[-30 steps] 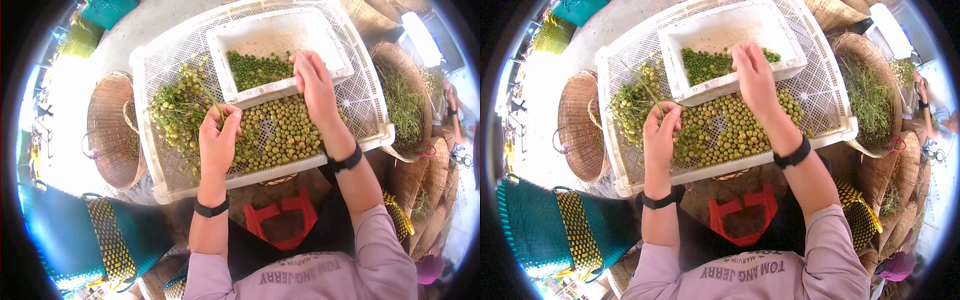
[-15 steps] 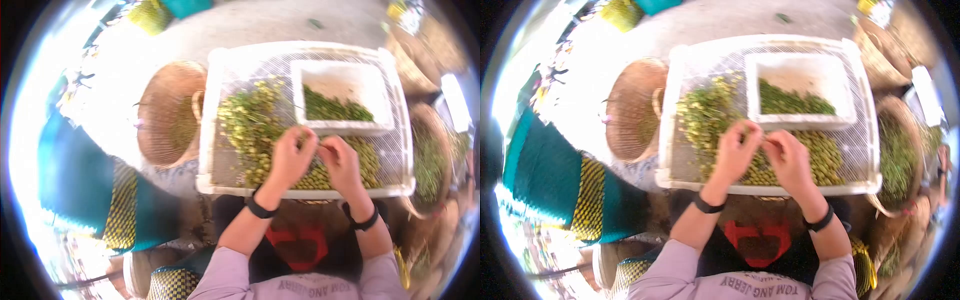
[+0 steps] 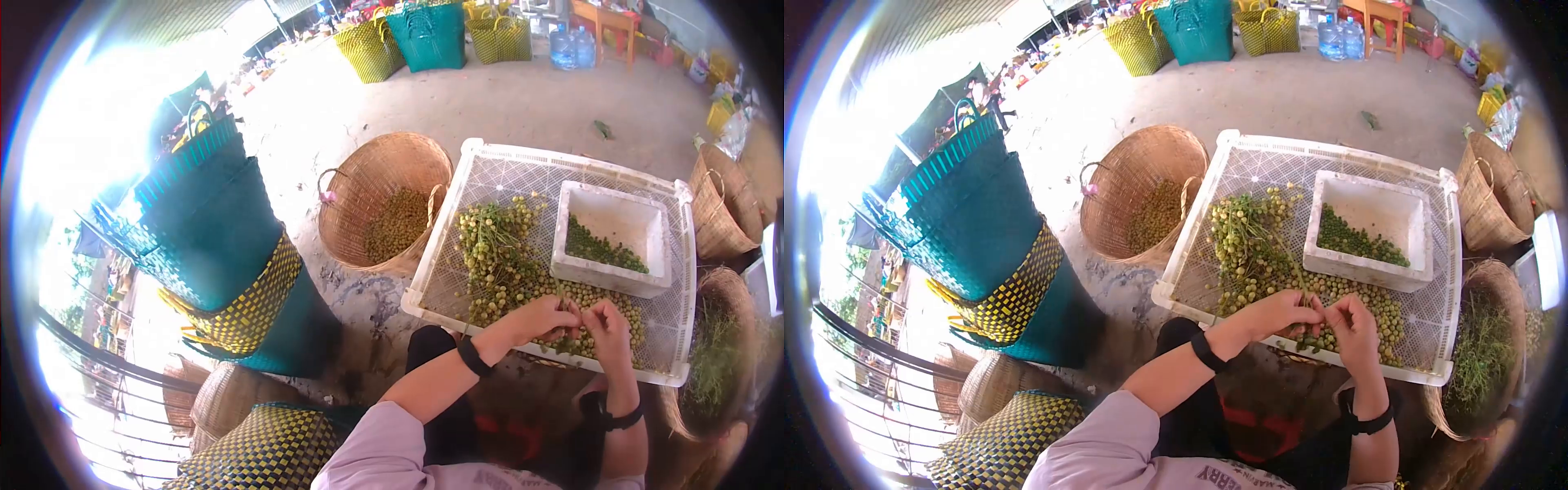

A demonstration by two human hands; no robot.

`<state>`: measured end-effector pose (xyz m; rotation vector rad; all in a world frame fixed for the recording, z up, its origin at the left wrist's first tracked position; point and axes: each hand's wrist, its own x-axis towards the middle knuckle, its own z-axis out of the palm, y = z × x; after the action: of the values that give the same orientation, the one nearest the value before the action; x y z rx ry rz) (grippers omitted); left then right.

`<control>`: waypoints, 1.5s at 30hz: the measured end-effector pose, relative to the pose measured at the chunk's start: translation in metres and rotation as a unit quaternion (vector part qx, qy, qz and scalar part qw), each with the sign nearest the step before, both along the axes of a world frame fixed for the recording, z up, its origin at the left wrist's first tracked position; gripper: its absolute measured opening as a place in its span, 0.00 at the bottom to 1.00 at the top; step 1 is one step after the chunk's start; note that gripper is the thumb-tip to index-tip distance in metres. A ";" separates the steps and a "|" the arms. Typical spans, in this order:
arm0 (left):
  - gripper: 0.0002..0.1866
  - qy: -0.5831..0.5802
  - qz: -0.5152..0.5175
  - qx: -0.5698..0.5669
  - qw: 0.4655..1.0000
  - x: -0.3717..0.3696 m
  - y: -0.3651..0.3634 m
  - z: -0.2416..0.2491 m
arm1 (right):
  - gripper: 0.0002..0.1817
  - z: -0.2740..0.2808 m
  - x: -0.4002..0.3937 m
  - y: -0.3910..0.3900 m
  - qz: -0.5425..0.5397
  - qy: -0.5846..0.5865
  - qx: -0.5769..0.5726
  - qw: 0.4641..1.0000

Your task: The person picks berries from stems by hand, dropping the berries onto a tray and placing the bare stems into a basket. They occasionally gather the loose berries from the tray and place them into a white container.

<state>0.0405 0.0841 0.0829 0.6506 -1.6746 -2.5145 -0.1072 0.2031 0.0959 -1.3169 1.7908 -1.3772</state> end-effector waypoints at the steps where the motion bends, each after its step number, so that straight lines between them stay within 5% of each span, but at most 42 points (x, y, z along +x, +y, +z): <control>1: 0.06 0.002 -0.007 0.007 1.000 0.002 0.006 0.001 | 0.10 -0.001 0.001 0.005 0.016 -0.003 0.007 1.000; 8: 0.10 -0.010 -0.031 -0.167 0.985 0.019 0.033 0.011 | 0.12 0.008 0.009 0.030 0.112 -0.100 0.094 0.984; 13: 0.08 -0.019 0.004 -0.030 0.999 0.031 0.048 0.021 | 0.11 -0.008 0.013 0.047 0.173 -0.390 0.076 0.901; 16: 0.07 -0.022 0.033 0.006 0.999 0.036 0.054 0.028 | 0.12 0.008 0.024 0.059 0.095 -0.541 0.061 0.833; 20: 0.05 -0.032 0.130 -0.032 0.991 0.039 0.071 0.039 | 0.13 0.002 0.024 0.079 0.087 -0.576 0.055 0.811; 24: 0.05 -0.016 0.169 -0.062 0.984 0.040 0.085 0.040 | 0.15 0.004 0.036 0.095 0.078 -0.454 0.031 0.887; 27: 0.04 -0.017 0.155 -0.120 0.980 0.039 0.097 0.049 | 0.12 0.006 0.049 0.096 0.042 -0.259 -0.041 0.964; 31: 0.06 -0.025 0.137 -0.128 0.982 0.041 0.106 0.056 | 0.11 0.009 0.048 0.106 0.061 -0.378 -0.003 0.924; 33: 0.06 0.000 0.134 -0.050 0.990 0.046 0.107 0.054 | 0.10 0.005 0.046 0.110 0.125 -0.598 -0.074 0.788; 45: 0.05 0.033 0.134 -0.073 0.988 0.060 0.125 0.069 | 0.11 0.028 0.080 0.125 0.082 -0.518 -0.047 0.850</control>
<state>0.1007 0.2091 0.1523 0.7164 -1.6090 -2.1825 -0.0277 0.3282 0.1238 -0.5069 0.8484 -1.6203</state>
